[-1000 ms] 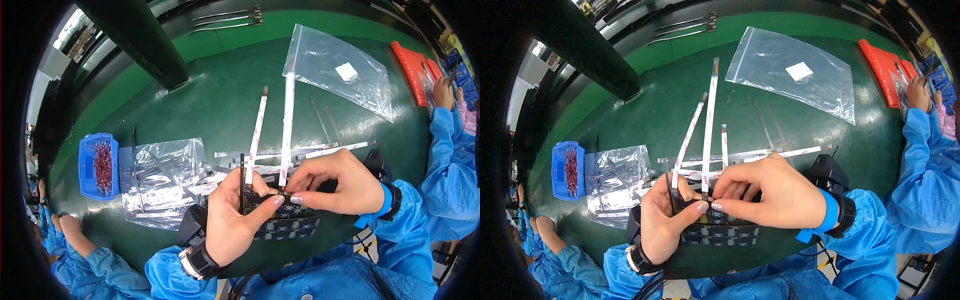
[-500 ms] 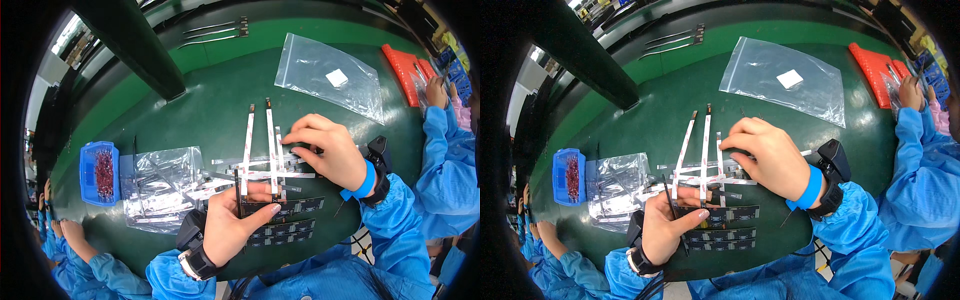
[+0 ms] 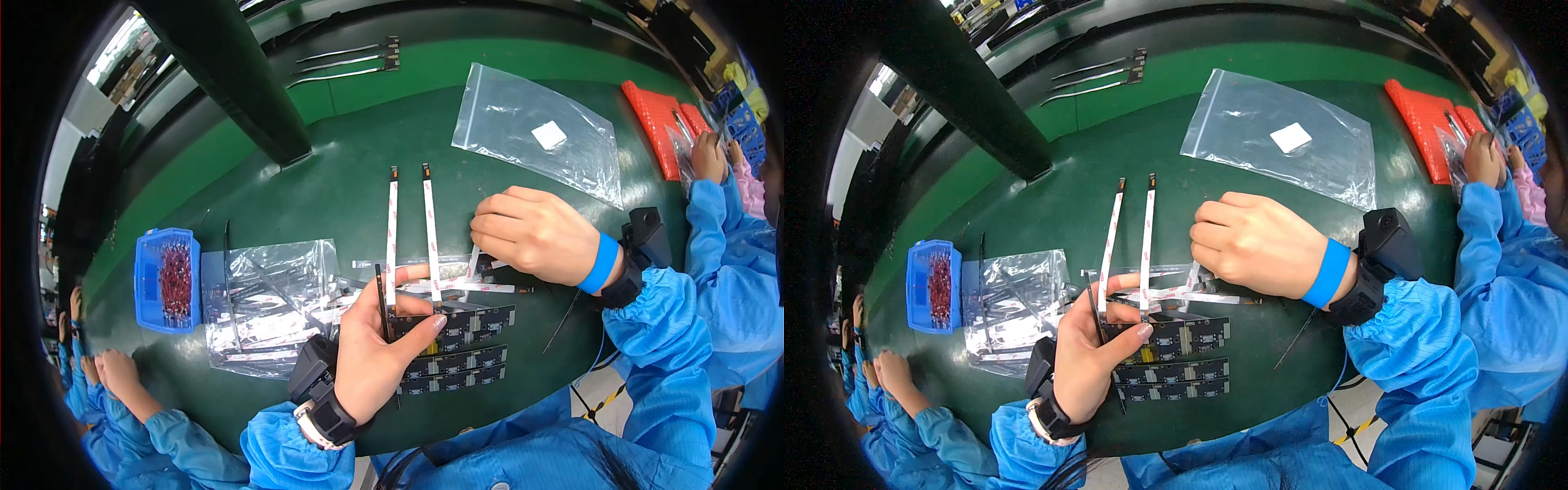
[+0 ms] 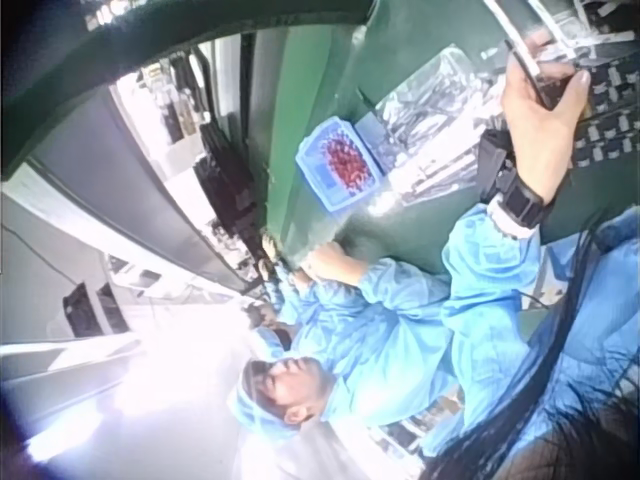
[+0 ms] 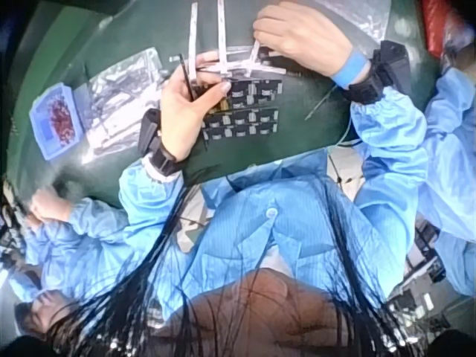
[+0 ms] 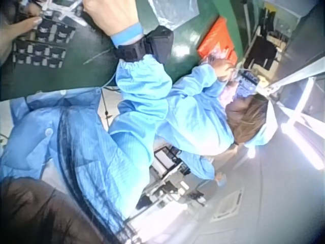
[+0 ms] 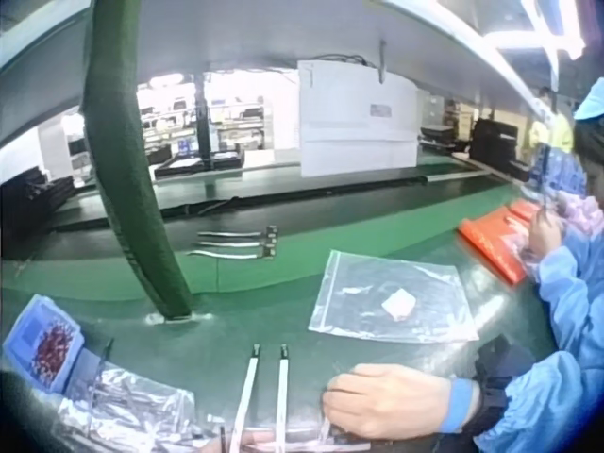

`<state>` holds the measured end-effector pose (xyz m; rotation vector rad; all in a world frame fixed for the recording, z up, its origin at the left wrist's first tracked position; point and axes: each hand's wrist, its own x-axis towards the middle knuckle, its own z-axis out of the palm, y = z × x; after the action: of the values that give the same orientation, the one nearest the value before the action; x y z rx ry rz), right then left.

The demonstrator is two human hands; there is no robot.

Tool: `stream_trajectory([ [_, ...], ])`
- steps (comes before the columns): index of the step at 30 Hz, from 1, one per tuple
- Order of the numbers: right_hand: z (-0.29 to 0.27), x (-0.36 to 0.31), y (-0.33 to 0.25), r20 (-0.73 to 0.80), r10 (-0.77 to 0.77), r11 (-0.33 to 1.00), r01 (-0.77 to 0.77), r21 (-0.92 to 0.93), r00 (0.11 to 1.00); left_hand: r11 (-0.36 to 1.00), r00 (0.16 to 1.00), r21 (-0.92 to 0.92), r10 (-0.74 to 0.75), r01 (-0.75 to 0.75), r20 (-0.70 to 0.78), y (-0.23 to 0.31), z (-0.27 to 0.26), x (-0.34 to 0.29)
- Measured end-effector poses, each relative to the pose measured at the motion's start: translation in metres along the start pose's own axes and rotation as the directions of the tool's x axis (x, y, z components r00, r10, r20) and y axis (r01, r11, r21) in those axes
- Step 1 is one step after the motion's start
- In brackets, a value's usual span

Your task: The person assembles electronic strips and plastic components onto circuit boards by hand, taking the components from blue bins.

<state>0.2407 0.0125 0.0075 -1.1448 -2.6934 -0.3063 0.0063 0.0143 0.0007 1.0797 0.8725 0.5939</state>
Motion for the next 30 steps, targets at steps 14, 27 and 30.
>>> stream_trajectory([
  [14,-0.034,-0.009,0.017,0.107,0.198,0.964,-0.214,0.156,0.974,0.999,0.999,0.028,0.013,-0.015,0.04,0.004,0.0,-0.001],
  [27,-0.071,-0.032,0.029,0.099,0.543,0.816,-0.551,0.171,0.834,0.999,0.999,0.021,0.032,-0.032,0.016,-0.002,-0.001,0.0],
  [30,-0.082,-0.033,0.028,0.121,0.614,0.744,-0.623,0.243,0.78,0.999,0.999,0.015,0.039,-0.039,0.009,-0.004,-0.002,0.0],
])
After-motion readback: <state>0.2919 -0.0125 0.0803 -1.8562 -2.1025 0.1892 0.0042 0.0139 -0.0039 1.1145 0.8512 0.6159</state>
